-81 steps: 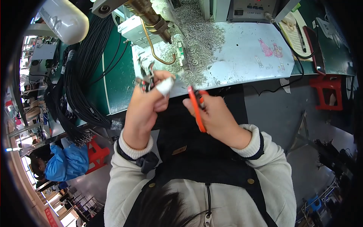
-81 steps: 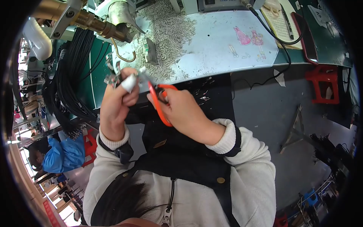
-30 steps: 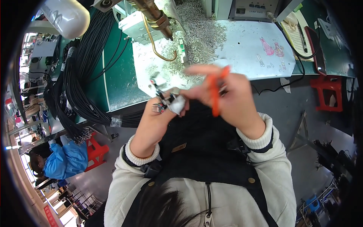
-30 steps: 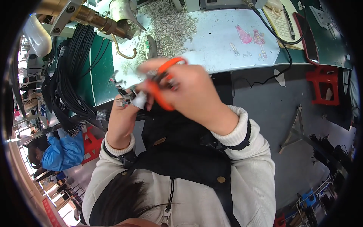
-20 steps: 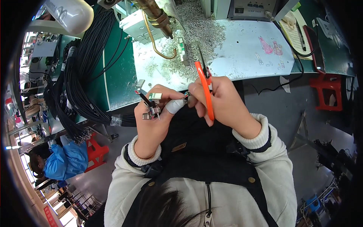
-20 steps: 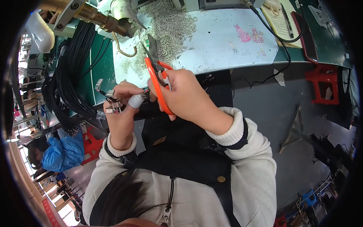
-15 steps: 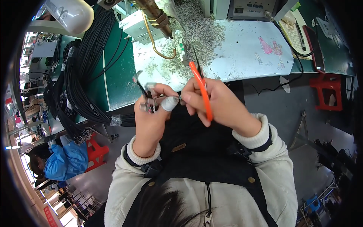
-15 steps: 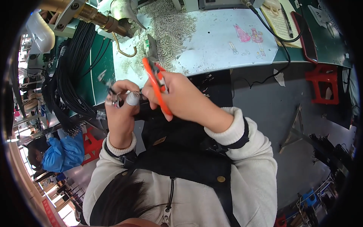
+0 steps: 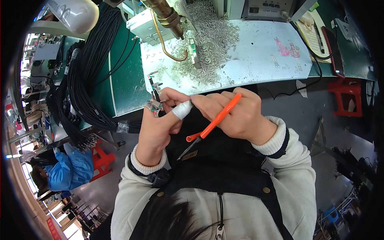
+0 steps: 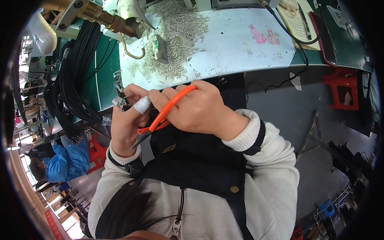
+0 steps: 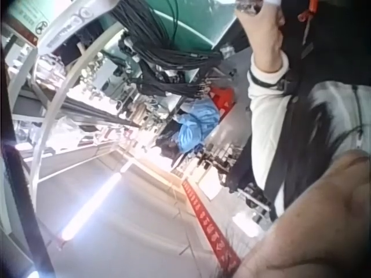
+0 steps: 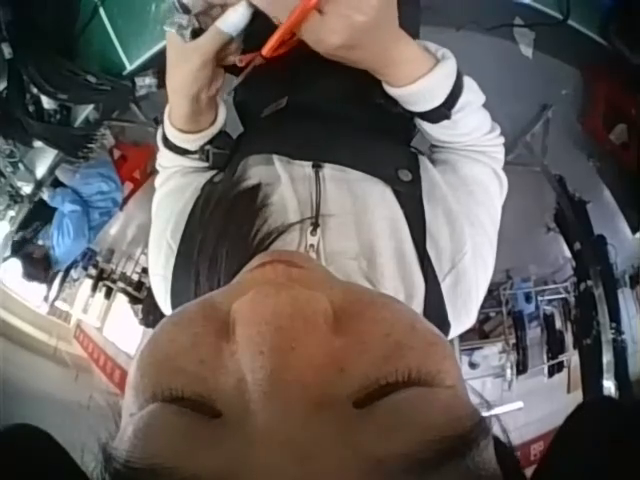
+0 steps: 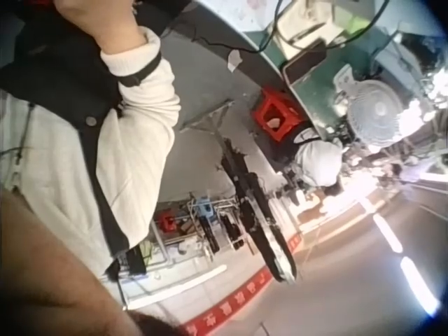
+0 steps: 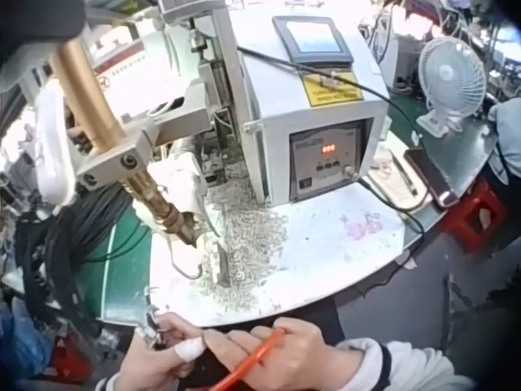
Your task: The person trims the ends of wires with shears, places the bundle into a machine, and carries it to a rack. After hanging the wires, they return to the workstation to trim the ends of another bundle.
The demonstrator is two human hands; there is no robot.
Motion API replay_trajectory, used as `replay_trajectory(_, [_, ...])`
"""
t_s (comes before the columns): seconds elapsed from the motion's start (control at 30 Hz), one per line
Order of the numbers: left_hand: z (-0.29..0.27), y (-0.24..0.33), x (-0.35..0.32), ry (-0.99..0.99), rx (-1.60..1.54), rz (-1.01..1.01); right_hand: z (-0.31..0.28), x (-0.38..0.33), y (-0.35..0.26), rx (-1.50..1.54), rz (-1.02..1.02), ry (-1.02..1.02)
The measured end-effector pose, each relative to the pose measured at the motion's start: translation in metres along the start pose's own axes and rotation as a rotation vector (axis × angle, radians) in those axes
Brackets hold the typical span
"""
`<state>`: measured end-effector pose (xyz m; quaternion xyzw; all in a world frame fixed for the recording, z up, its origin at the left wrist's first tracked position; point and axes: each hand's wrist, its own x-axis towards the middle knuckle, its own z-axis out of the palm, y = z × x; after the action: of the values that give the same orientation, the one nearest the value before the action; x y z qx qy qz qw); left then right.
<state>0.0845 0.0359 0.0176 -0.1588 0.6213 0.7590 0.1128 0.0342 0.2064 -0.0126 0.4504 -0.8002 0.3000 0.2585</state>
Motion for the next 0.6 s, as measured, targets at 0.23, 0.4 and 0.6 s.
replay_trajectory(0.23, [0.008,-0.02,0.005,0.128,0.624,0.876,0.012,0.0,-0.017,0.495,0.455,0.073])
replay_trajectory(0.4, [0.008,-0.009,0.0,0.156,0.073,0.21,0.016,0.0,-0.017,0.894,0.668,0.147])
replay_trajectory(0.6, [0.005,-0.006,-0.001,0.141,-0.053,0.189,-0.009,0.007,-0.015,0.519,0.699,-0.423])
